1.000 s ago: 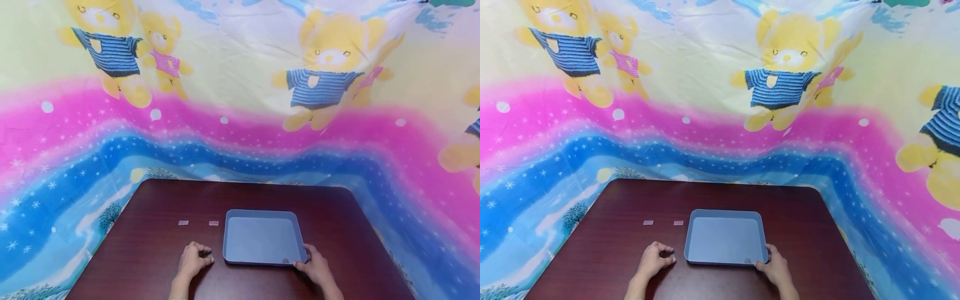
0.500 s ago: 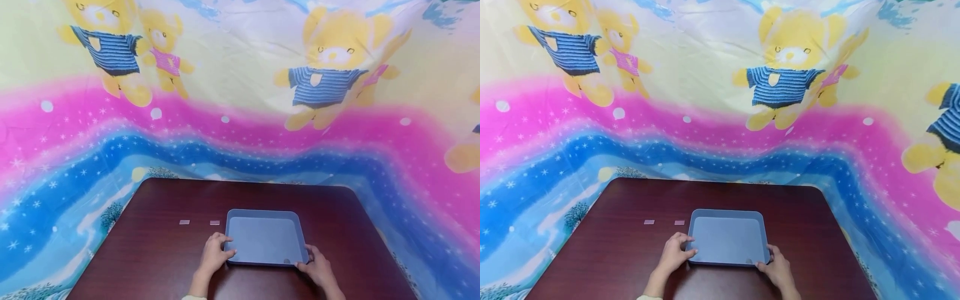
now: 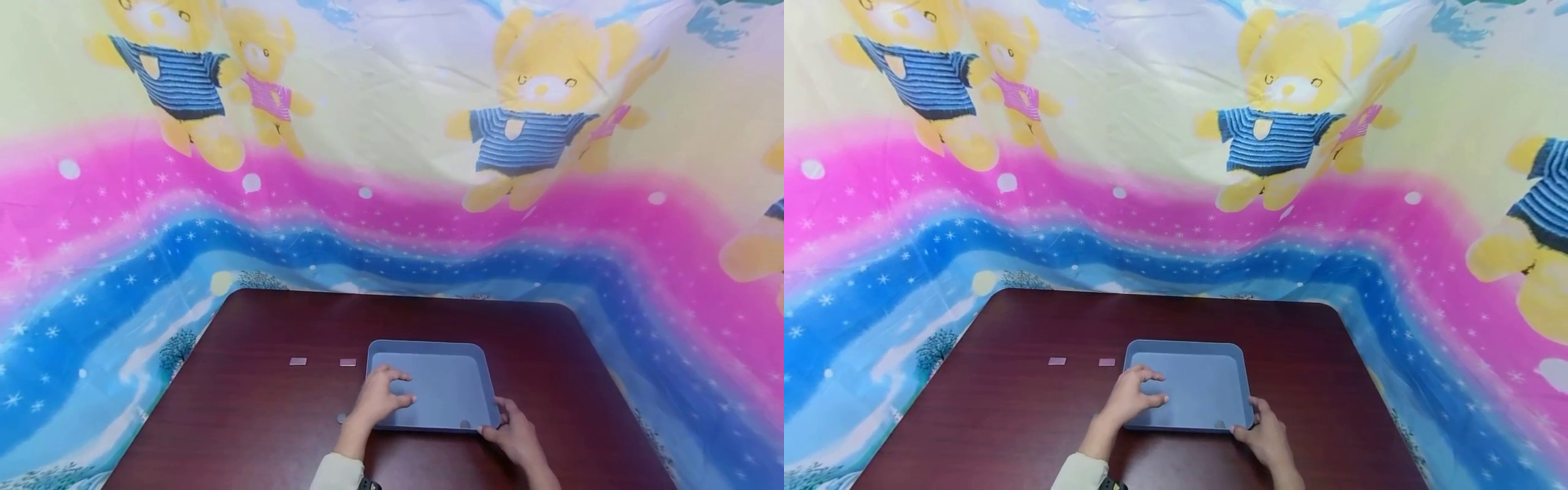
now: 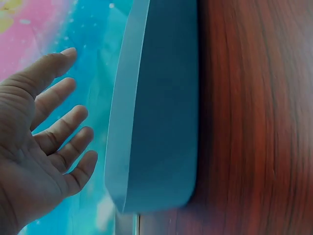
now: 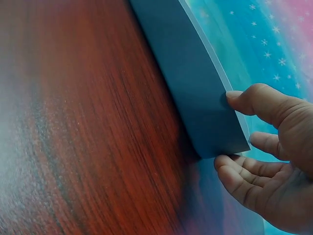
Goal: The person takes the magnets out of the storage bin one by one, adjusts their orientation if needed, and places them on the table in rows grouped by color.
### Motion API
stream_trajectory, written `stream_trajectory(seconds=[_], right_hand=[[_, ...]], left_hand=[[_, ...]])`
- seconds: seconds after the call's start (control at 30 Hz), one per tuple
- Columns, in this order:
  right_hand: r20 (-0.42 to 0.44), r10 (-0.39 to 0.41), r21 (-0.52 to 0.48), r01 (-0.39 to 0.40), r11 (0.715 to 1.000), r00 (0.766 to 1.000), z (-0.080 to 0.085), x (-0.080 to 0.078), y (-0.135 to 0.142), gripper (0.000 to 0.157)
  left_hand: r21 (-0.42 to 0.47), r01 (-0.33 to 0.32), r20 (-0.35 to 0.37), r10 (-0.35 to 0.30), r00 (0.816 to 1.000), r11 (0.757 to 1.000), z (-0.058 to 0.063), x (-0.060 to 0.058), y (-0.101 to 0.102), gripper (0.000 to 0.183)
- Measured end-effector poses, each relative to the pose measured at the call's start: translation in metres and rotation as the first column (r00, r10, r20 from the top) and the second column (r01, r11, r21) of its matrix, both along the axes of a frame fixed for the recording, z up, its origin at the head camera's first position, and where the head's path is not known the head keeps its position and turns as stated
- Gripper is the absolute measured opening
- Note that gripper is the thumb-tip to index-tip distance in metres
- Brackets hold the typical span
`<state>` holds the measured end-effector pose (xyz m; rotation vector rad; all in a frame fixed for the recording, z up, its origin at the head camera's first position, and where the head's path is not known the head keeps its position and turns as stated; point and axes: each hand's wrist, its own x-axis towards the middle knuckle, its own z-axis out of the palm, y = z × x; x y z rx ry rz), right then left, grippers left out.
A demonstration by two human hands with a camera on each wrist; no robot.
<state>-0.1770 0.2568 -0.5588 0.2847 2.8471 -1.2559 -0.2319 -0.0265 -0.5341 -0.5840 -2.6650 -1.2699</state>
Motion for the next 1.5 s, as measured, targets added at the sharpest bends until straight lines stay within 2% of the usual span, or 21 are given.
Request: stream_trajectory(seconds=[0.13,0.3,0.6,0.77,1.0,1.07,1.3,1.5], right_hand=[[0.002,0.001,0.019,-0.001,1.000,1.000,0.000,0.000,0.000,0.073],[0.012,0.007,0.009,-0.007,1.000,1.000,-0.001,-0.001,0.000,0.073],[0.006,-0.018,-0.011,0.018,1.000,1.000,-0.002,0.001,0.001,0.073],[0.014,-0.018,-0.022,0.019,1.000,1.000,0.000,0.002,0.001,0.073],[-0.005,-0.021,-0.041,0.021,0.999,1.000,-0.001,0.000,0.000,0.073],[-0.012,-0.021,-0.047,0.020,0.999,1.000,0.000,0.000,-0.001,0.073],[0.002,-0.036,-0.076,0.036,0.996,0.999,0.001,-0.001,-0.003,0.072],[0.004,-0.044,-0.088,0.044,0.995,0.999,0.000,0.001,-0.004,0.071]], left_hand=[[-0.001,0.040,0.023,-0.040,0.999,0.999,0.000,-0.002,0.015,0.032],[-0.046,0.105,0.063,-0.102,0.993,0.993,-0.003,-0.005,0.034,0.033],[-0.102,0.256,0.117,-0.244,0.963,0.961,-0.011,-0.011,0.070,0.032],[-0.116,0.291,0.139,-0.275,0.951,0.950,-0.016,-0.015,0.082,0.033],[-0.138,0.331,0.207,-0.300,0.931,0.933,-0.020,-0.018,0.090,0.033],[-0.176,0.347,0.208,-0.310,0.928,0.921,-0.021,-0.019,0.090,0.032],[-0.378,0.377,0.166,-0.338,0.926,0.846,-0.021,-0.023,0.096,0.026],[-0.522,0.302,0.115,-0.285,0.952,0.797,-0.024,-0.021,0.107,0.017]])
